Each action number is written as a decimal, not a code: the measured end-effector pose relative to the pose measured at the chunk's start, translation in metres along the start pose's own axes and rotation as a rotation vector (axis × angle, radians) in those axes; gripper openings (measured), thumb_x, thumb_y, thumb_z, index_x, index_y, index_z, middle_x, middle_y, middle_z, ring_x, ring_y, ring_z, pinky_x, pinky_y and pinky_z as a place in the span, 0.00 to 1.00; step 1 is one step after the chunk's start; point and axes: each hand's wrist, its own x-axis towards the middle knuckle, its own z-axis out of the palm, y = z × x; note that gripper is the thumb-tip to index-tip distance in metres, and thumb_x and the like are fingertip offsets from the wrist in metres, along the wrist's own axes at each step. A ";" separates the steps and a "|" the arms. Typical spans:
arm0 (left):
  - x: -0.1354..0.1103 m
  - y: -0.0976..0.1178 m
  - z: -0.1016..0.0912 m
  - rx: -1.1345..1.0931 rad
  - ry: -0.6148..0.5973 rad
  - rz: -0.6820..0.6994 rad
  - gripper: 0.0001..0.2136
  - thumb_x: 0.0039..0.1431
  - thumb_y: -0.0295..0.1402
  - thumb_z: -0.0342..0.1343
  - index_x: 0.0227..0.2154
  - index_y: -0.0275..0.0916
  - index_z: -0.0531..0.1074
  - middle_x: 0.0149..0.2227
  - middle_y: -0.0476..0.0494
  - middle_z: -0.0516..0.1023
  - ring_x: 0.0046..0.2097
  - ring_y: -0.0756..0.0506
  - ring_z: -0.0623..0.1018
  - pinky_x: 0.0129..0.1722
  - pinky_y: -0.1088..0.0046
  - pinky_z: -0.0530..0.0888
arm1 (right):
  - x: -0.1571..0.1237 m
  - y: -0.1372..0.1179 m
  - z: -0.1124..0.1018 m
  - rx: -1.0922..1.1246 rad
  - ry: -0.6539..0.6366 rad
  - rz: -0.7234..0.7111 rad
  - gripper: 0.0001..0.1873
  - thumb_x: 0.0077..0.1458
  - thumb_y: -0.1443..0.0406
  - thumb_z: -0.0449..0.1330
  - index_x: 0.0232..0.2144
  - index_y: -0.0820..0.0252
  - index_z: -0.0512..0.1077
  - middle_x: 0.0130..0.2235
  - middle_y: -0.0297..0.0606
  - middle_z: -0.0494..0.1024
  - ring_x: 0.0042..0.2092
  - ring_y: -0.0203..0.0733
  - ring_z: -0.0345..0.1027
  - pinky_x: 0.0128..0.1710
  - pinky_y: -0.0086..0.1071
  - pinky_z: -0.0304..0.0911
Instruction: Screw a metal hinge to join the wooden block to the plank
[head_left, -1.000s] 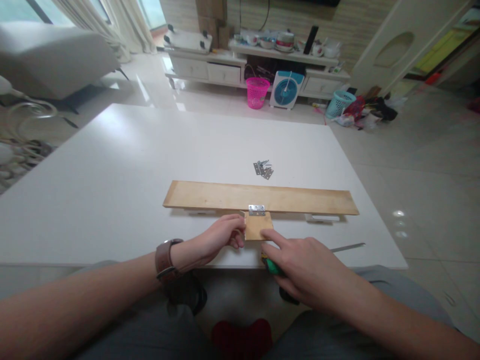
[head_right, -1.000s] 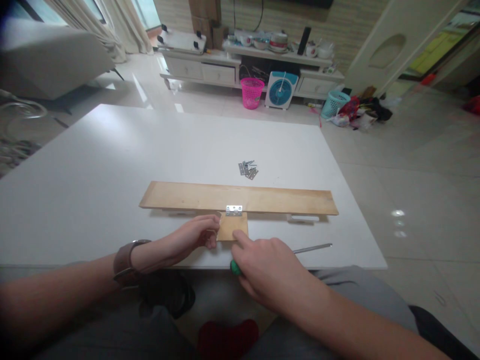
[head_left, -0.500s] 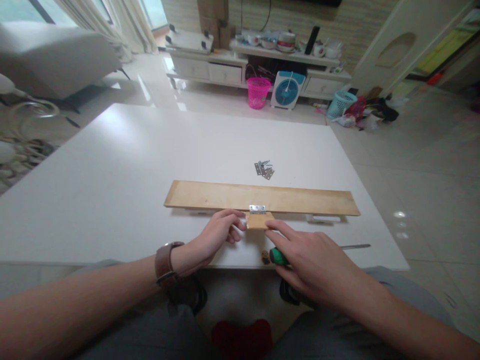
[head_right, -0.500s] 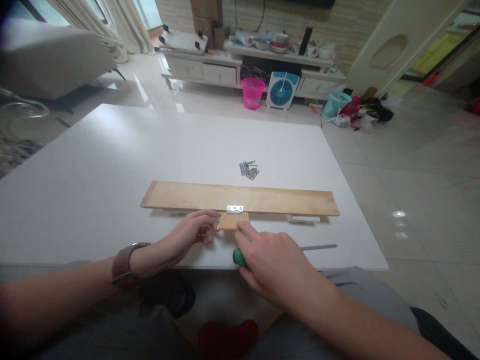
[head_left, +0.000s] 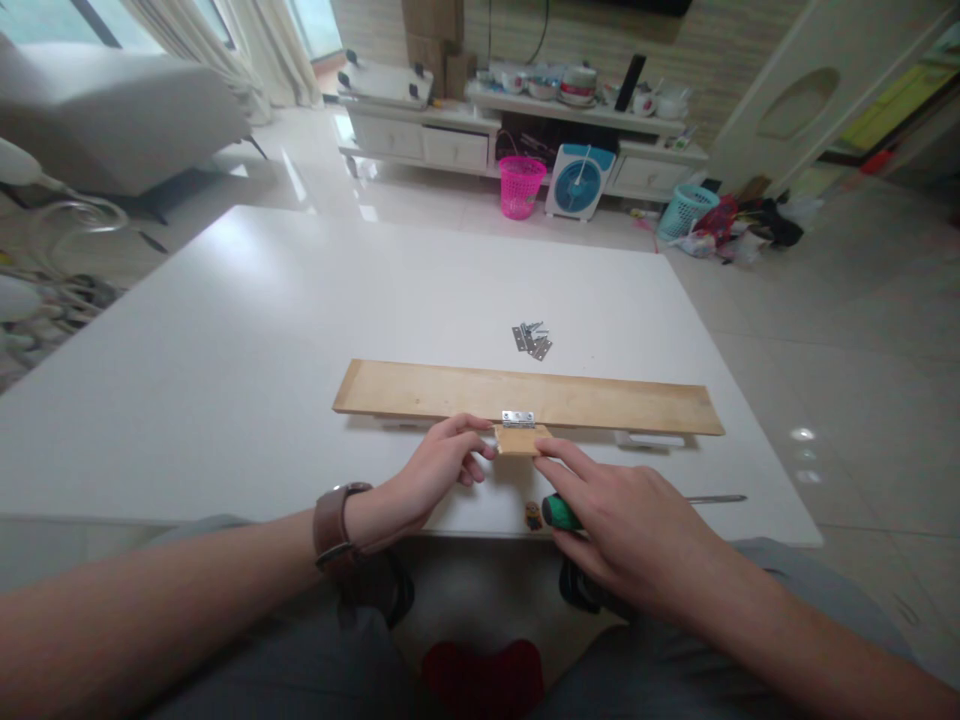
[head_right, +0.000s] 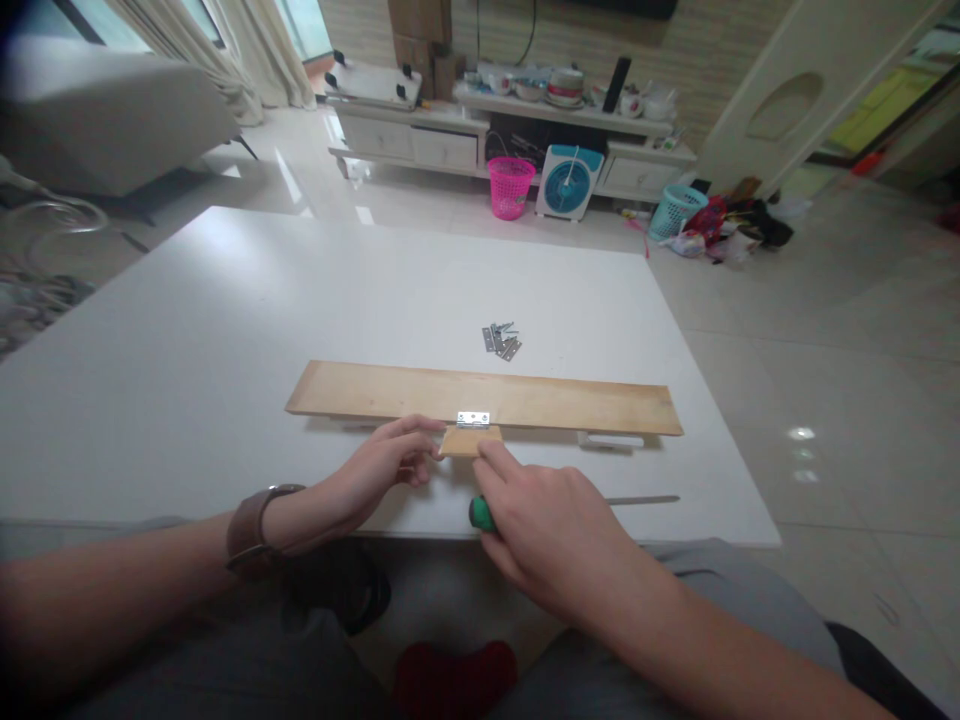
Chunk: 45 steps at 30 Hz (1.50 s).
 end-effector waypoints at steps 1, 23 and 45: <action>0.000 0.000 0.000 0.005 -0.004 0.002 0.17 0.51 0.27 0.59 0.46 0.33 0.75 0.29 0.46 0.77 0.25 0.51 0.72 0.27 0.74 0.68 | 0.000 0.000 0.000 -0.003 -0.004 0.002 0.20 0.61 0.65 0.56 0.56 0.61 0.68 0.65 0.49 0.71 0.38 0.48 0.81 0.26 0.37 0.61; 0.012 -0.021 0.005 -0.130 0.074 0.025 0.07 0.59 0.33 0.62 0.31 0.34 0.73 0.29 0.46 0.76 0.23 0.54 0.69 0.24 0.76 0.64 | 0.001 -0.005 0.001 0.007 -0.071 0.008 0.13 0.61 0.64 0.56 0.48 0.57 0.69 0.62 0.44 0.73 0.35 0.47 0.80 0.25 0.39 0.60; 0.020 -0.027 0.005 -0.243 0.016 -0.006 0.10 0.59 0.37 0.61 0.32 0.34 0.74 0.27 0.47 0.73 0.23 0.53 0.67 0.22 0.77 0.61 | -0.001 -0.005 0.003 -0.019 -0.079 -0.002 0.15 0.60 0.64 0.56 0.50 0.58 0.70 0.63 0.46 0.73 0.35 0.47 0.80 0.26 0.38 0.62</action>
